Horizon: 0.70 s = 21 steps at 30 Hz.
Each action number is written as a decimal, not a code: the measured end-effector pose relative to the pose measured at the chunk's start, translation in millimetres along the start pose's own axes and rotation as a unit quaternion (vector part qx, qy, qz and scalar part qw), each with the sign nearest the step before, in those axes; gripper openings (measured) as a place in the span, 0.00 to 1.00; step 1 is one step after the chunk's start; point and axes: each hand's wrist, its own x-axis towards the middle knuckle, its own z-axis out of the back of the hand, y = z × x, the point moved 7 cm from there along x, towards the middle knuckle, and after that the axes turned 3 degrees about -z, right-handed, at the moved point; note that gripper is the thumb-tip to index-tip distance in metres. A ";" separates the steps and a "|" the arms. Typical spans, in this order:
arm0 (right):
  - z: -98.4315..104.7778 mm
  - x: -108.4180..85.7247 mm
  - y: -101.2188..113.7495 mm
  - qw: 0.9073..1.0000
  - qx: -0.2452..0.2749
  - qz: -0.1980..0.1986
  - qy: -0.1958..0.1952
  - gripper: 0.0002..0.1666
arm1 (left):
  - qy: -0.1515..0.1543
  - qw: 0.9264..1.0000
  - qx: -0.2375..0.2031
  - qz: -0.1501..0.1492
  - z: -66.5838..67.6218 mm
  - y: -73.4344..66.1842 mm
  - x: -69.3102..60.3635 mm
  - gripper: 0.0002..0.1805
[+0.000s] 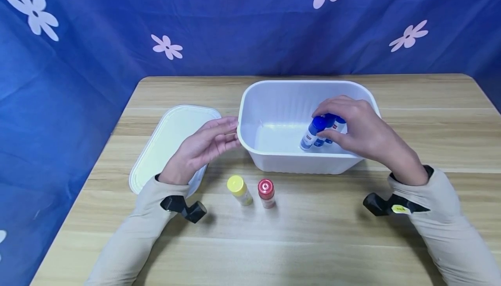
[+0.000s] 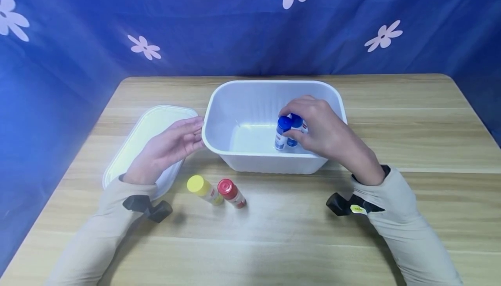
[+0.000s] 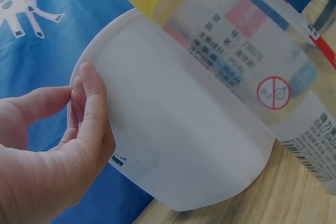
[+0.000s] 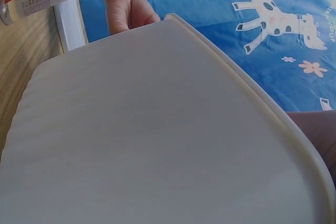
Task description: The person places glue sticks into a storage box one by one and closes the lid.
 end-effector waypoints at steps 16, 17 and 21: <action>-3.1 0.9 -2.2 0.999 -0.008 -0.027 0.023 0.19 | -0.007 1.000 -0.004 0.000 1.5 -0.5 -0.3 0.08; -3.2 1.0 -2.4 0.999 -0.010 -0.030 0.025 0.19 | -0.006 1.000 -0.005 0.000 1.4 -0.6 -0.4 0.08; -3.5 1.2 -3.4 0.999 -0.016 -0.040 0.026 0.19 | -0.005 1.000 -0.001 -0.001 1.0 -1.1 -0.4 0.08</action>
